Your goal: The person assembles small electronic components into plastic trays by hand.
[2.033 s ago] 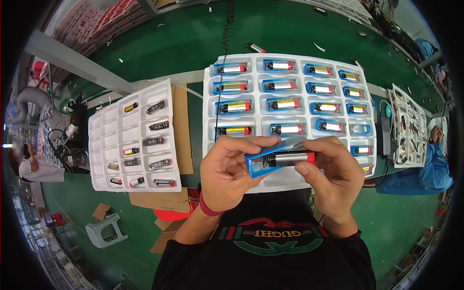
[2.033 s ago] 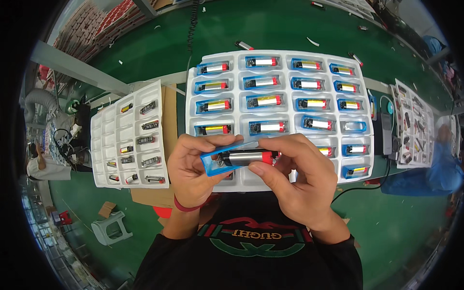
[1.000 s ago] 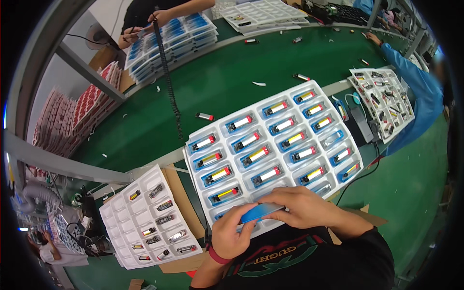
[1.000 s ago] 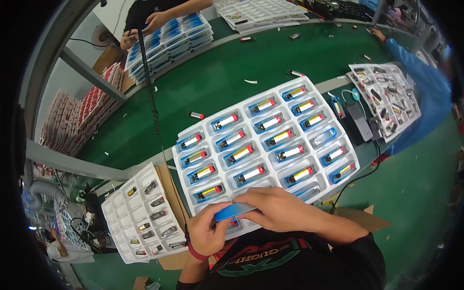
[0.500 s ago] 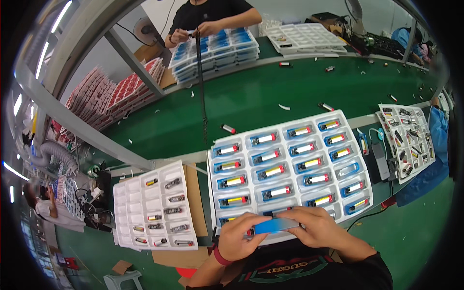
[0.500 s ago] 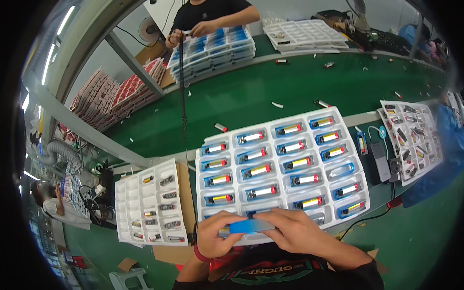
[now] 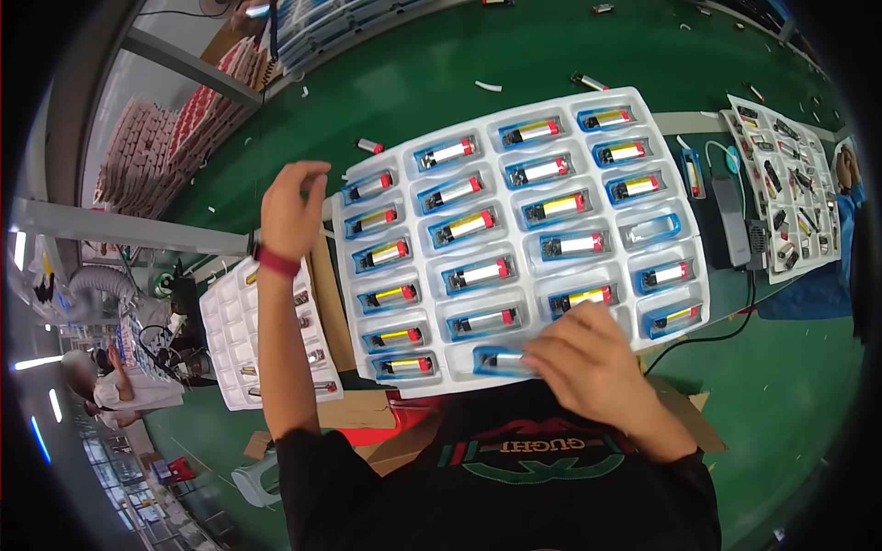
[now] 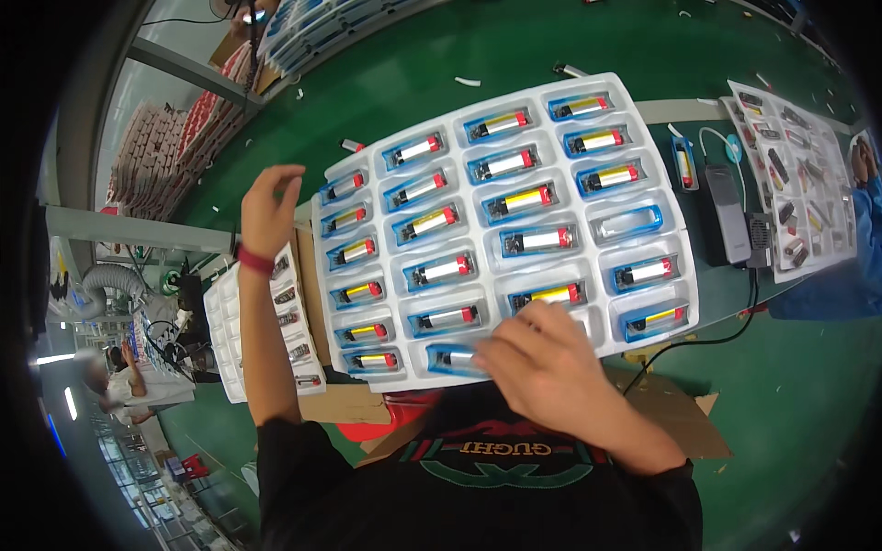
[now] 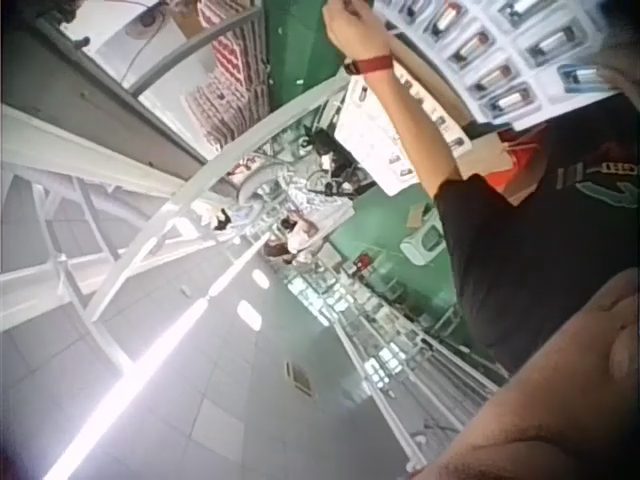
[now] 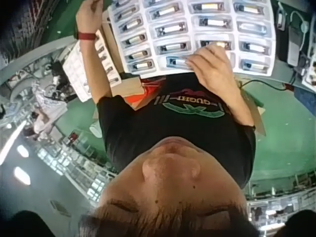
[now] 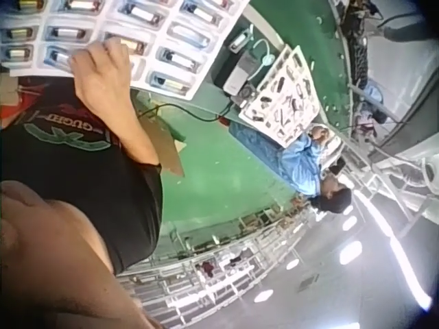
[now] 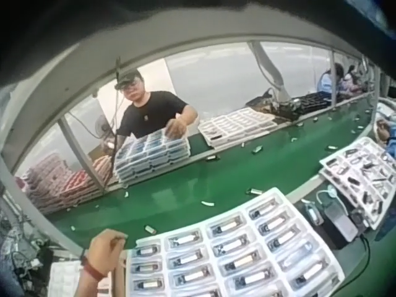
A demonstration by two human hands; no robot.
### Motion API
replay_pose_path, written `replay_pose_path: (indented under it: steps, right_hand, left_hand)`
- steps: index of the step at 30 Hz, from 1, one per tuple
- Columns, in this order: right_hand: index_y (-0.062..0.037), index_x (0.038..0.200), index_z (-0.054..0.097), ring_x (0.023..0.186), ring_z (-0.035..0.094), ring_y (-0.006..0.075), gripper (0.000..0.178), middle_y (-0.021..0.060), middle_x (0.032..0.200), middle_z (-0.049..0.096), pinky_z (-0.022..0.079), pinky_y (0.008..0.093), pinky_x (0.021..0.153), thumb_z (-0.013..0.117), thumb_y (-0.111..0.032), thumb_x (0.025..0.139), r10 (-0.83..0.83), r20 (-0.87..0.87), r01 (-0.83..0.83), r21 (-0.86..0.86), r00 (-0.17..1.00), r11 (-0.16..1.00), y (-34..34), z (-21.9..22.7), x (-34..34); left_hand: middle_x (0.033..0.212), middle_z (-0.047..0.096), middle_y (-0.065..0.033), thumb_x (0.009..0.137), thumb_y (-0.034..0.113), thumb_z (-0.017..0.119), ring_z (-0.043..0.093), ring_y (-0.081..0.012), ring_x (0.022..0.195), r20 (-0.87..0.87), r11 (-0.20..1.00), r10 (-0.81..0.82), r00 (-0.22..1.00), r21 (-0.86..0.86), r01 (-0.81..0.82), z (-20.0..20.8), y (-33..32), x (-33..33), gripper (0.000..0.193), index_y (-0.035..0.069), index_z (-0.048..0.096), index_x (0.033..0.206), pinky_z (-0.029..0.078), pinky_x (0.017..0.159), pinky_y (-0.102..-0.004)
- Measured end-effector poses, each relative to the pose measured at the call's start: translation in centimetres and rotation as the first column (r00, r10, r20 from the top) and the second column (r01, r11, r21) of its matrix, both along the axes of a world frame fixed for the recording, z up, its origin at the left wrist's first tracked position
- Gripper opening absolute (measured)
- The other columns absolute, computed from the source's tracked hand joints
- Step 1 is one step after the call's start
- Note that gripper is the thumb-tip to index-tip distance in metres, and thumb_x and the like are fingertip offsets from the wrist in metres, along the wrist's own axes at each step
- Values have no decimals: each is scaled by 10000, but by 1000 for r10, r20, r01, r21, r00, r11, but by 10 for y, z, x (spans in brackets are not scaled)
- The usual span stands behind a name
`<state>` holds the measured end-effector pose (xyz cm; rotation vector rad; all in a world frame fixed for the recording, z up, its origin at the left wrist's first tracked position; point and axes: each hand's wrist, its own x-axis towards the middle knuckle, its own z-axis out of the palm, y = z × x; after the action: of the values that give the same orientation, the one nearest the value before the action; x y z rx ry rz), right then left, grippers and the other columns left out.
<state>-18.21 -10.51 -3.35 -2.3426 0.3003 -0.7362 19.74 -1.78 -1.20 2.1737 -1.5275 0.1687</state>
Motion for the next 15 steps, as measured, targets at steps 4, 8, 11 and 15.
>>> replay_pose_path:
  steps: [4,8,11,15]
  right_hand:
    - [-67,849,678,780,492,217,189,32,872,545,385,341,671,733,-83,669,20,-63,-30,-155,998,988,12,-19,7]
    - [-73,864,673,789,484,215,183,43,853,501,359,342,699,728,-117,695,39,-155,-72,-217,987,973,18,-26,7]
    - [-76,914,665,775,486,219,214,41,845,508,360,352,691,748,-136,727,19,-117,-39,-172,993,984,17,-23,5]
    - [-59,951,665,782,492,215,233,30,829,527,370,349,708,740,-156,753,-49,-91,35,-141,995,989,7,-11,2]
  left_hand:
    - [1147,585,-182,768,-101,499,528,-361,1103,180,967,-129,975,242,83,-39,-40,61,412,62,591,1135,426,953,-435]
    - [1271,557,-148,793,-95,513,493,-332,1181,83,921,-228,970,341,187,-63,-65,76,467,109,590,1206,388,1047,-403]
    - [1234,580,-136,821,-15,598,490,-321,1186,8,836,-265,964,500,226,-60,-75,80,359,114,628,1155,393,1038,-405]
    - [1062,644,-89,816,102,666,544,-299,1064,71,829,-287,955,519,211,-64,-75,83,276,109,662,1092,451,940,-396]
